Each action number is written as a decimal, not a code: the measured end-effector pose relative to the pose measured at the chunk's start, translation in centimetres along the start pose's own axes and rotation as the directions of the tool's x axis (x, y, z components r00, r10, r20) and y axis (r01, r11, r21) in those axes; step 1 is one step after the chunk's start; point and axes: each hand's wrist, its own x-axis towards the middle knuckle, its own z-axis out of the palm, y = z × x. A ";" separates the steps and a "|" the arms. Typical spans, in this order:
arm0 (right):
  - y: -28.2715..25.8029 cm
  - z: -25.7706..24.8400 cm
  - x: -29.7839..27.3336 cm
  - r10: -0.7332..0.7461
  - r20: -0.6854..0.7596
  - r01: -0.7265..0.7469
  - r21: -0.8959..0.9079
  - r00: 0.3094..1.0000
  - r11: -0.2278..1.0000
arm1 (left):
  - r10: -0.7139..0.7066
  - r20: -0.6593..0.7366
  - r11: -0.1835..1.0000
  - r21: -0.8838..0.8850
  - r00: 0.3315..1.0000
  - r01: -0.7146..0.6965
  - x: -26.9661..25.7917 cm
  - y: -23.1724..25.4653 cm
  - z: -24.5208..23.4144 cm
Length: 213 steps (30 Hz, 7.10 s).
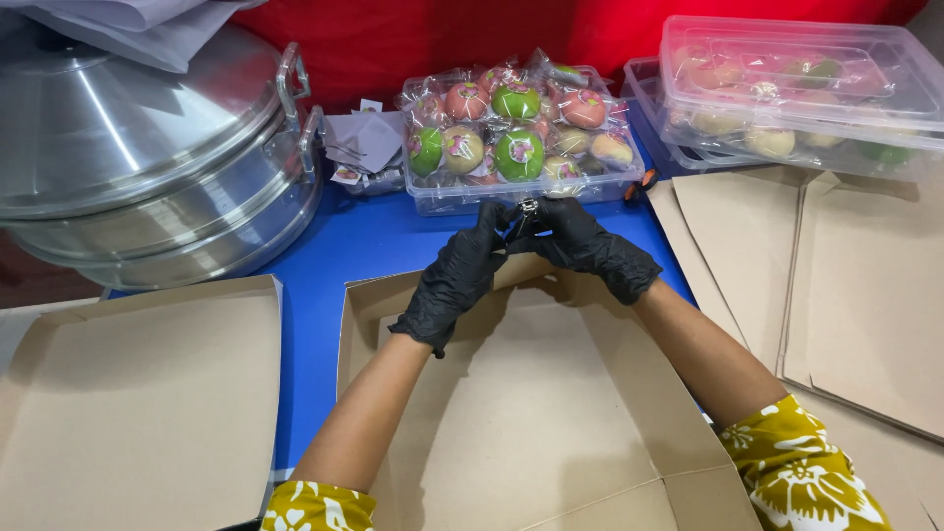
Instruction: Assembling cardboard pastry boxes by folding the edges and securing the corners with a hand stapler.
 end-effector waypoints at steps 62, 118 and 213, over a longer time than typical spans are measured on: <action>-3.0 -0.6 0.4 0.373 0.036 -0.360 0.360 0.927 0.861 | 0.076 0.134 0.985 -0.162 0.988 -0.054 0.2 1.7 -3.2; -8.0 -6.5 -15.4 0.793 -0.325 -0.764 0.245 0.515 0.597 | -0.399 0.000 0.912 0.109 0.917 0.396 -3.7 -5.8 -13.4; -0.5 6.4 3.1 0.102 0.159 0.025 -0.648 0.982 0.762 | -0.111 0.036 0.984 -0.137 0.993 0.115 -2.8 -8.7 -5.4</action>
